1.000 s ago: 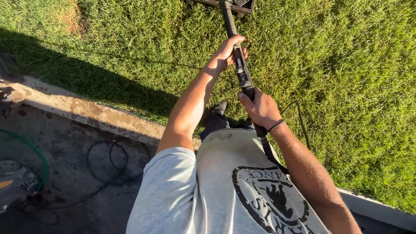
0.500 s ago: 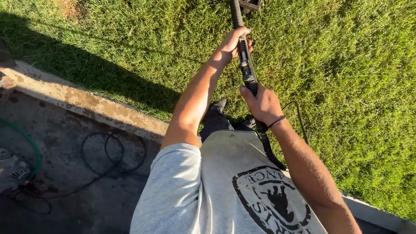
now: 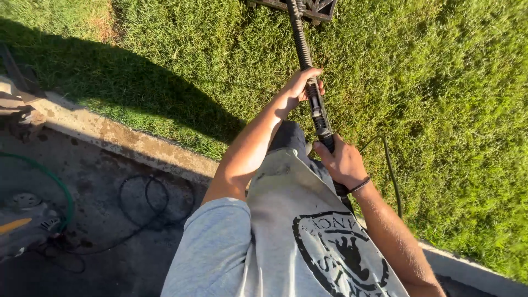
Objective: Using a high-pressure water wand to clean grease and dirt off a motor sitting on the grass.
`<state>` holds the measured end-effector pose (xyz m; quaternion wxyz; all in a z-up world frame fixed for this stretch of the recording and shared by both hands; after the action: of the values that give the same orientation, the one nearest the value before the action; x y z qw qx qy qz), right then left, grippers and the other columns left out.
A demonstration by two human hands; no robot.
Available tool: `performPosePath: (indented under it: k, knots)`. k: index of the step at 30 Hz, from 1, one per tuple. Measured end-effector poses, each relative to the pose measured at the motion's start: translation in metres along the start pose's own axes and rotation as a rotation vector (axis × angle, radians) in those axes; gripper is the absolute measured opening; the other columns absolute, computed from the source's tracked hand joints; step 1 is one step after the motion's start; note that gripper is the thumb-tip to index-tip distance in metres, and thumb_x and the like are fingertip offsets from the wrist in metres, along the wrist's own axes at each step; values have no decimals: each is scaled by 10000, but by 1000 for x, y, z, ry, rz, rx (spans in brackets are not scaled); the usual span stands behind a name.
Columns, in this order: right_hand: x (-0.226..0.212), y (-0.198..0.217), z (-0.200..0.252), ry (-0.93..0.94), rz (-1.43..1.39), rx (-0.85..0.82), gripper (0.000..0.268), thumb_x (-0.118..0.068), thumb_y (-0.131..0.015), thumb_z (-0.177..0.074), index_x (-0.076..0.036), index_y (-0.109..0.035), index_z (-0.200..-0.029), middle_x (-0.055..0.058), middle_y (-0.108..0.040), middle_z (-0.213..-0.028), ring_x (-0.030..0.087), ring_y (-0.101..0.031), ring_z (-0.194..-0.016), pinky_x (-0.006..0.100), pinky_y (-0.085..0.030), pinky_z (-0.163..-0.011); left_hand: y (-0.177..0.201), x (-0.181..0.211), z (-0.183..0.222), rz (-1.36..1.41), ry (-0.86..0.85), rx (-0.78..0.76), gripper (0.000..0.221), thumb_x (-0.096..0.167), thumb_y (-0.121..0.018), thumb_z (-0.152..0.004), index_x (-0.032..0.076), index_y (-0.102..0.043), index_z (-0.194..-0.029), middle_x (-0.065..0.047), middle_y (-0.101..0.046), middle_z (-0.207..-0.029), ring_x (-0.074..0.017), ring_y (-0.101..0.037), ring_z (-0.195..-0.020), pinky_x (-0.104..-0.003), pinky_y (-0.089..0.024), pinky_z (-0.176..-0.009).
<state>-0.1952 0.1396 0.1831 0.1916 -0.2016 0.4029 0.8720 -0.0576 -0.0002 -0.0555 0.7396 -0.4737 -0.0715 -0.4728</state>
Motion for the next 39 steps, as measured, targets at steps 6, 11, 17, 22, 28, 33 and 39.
performPosePath:
  k: [6,11,17,22,28,33,39]
  knots:
    - [-34,-26,2,-107,-41,8,592,-613,-610,-935,-22,-580,-951,224,-640,-739,446,-694,-830,528,-510,-735,14,19,27,-54,86,-129,534,444,-717,-904,14,-511,-1145,-158,-708,-878,-276,-735,-760,-366,-611,-614]
    - [-79,-83,-11,-255,-102,2,509,-571,-605,-912,-64,-596,-957,207,-658,-725,440,-708,-803,511,-507,-705,56,64,66,-47,189,-122,528,396,-770,-866,23,-494,-1119,-121,-684,-850,-224,-710,-735,-336,-606,-602]
    - [-174,-139,-9,-472,-143,-25,515,-622,-600,-893,-118,-616,-999,209,-704,-773,439,-727,-884,524,-537,-740,121,129,118,-204,297,-224,550,468,-771,-881,77,-508,-1162,-122,-683,-916,-253,-712,-830,-395,-621,-739]
    - [-239,-148,-7,-552,-100,-45,539,-649,-557,-887,-156,-626,-1093,186,-746,-800,425,-742,-932,520,-558,-836,142,172,147,-240,330,-307,657,475,-770,-882,33,-450,-1248,-168,-690,-995,-302,-716,-928,-462,-600,-867]
    - [-267,-176,3,-591,-84,-16,632,-691,-523,-891,-129,-604,-1169,228,-746,-856,450,-731,-962,550,-550,-871,147,188,165,-227,350,-363,666,481,-752,-890,26,-431,-1255,-175,-675,-1010,-304,-700,-957,-484,-584,-907]
    - [-287,-188,-7,-614,-112,9,647,-669,-519,-900,-120,-614,-1230,220,-760,-868,440,-738,-970,545,-555,-872,167,179,157,-231,349,-390,686,491,-742,-905,21,-415,-1283,-169,-670,-973,-300,-700,-919,-476,-592,-879]
    - [-308,-185,-26,-576,-125,47,687,-667,-498,-909,-107,-600,-1294,236,-761,-884,456,-730,-980,561,-548,-885,175,207,149,-274,325,-383,638,482,-723,-910,31,-435,-1258,-135,-677,-941,-257,-709,-880,-435,-613,-834]
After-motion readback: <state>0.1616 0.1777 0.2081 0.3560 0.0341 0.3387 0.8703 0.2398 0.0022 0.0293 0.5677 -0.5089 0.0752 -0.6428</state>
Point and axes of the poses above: each hand's wrist, its own z-axis away from the middle knuckle, its own y-axis out of the back of the hand, x = y × z, the point moved 5 cm from there along -z, towards the middle knuckle
